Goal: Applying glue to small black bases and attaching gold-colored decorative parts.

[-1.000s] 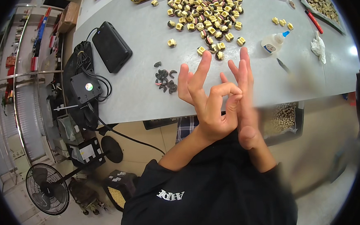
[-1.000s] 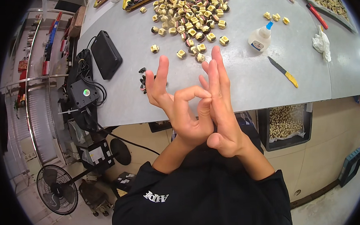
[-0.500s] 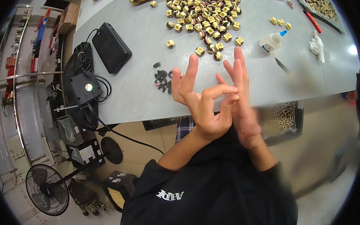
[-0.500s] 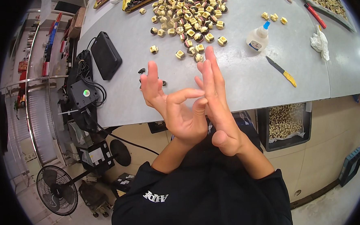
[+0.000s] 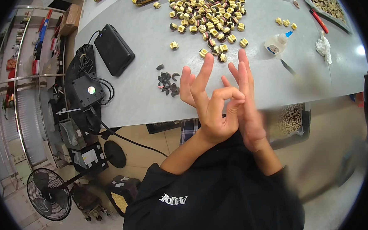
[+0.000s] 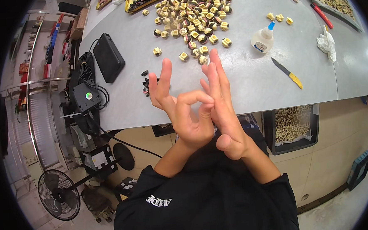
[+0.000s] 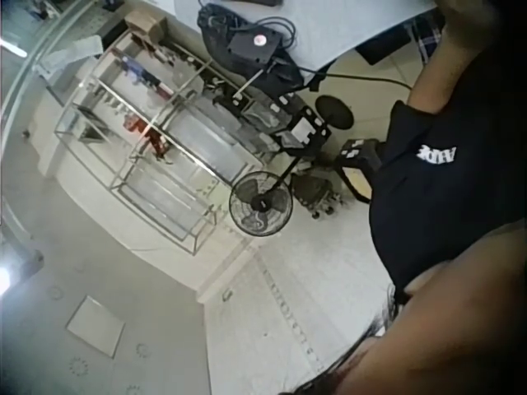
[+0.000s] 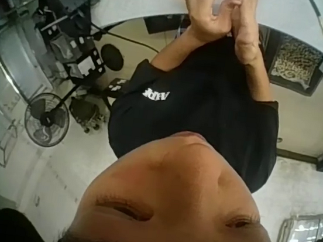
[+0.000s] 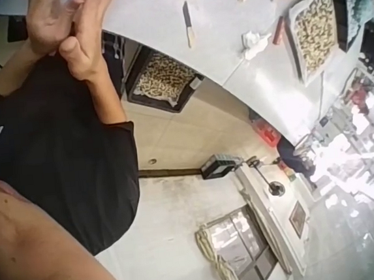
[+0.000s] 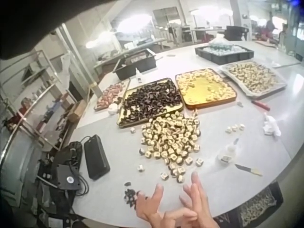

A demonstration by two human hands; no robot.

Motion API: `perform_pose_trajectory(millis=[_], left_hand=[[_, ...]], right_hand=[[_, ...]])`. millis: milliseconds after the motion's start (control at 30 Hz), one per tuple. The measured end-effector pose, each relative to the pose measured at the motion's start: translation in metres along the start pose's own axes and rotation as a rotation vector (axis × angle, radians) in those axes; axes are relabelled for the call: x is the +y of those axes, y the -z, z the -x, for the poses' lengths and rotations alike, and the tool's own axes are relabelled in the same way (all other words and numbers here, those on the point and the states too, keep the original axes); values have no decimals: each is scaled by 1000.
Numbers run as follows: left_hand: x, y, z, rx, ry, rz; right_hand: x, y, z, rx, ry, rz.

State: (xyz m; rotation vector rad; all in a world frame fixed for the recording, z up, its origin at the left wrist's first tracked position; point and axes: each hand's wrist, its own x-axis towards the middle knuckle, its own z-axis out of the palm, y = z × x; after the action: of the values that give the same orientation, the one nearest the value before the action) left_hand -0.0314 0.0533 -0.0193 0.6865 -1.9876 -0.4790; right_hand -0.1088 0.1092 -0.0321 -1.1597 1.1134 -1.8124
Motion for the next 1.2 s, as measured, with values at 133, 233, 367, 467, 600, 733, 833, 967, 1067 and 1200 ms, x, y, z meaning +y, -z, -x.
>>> perform_pose_trajectory(millis=[133,233,367,467,600,733,833,967,1067,1200], left_hand=[[-2,-2,7,-5,-89,-34],[-4,-3,6,94,-91,42],[-1,-1,6,68,20,78],[-2,0,4,44,-4,42],[-2,1,4,25,-26,28],[1,0,4,36,27,56],[1,-1,4,43,38,58],[0,-2,3,33,-4,24],[1,-1,2,12,-16,4],[0,-1,6,-35,-43,-24]], right_hand=[[0,2,-2,-22,-9,-15],[-1,1,-2,-51,-14,-16],[-2,0,-2,-50,-16,12],[-5,0,-2,-47,-56,25],[-2,1,-2,-50,-56,11],[-1,2,-2,-55,-38,3],[-1,1,-3,-38,-46,-8],[-1,-1,-1,8,-35,-30],[1,-1,-1,23,-18,-43],[1,1,-1,3,-7,-43]])
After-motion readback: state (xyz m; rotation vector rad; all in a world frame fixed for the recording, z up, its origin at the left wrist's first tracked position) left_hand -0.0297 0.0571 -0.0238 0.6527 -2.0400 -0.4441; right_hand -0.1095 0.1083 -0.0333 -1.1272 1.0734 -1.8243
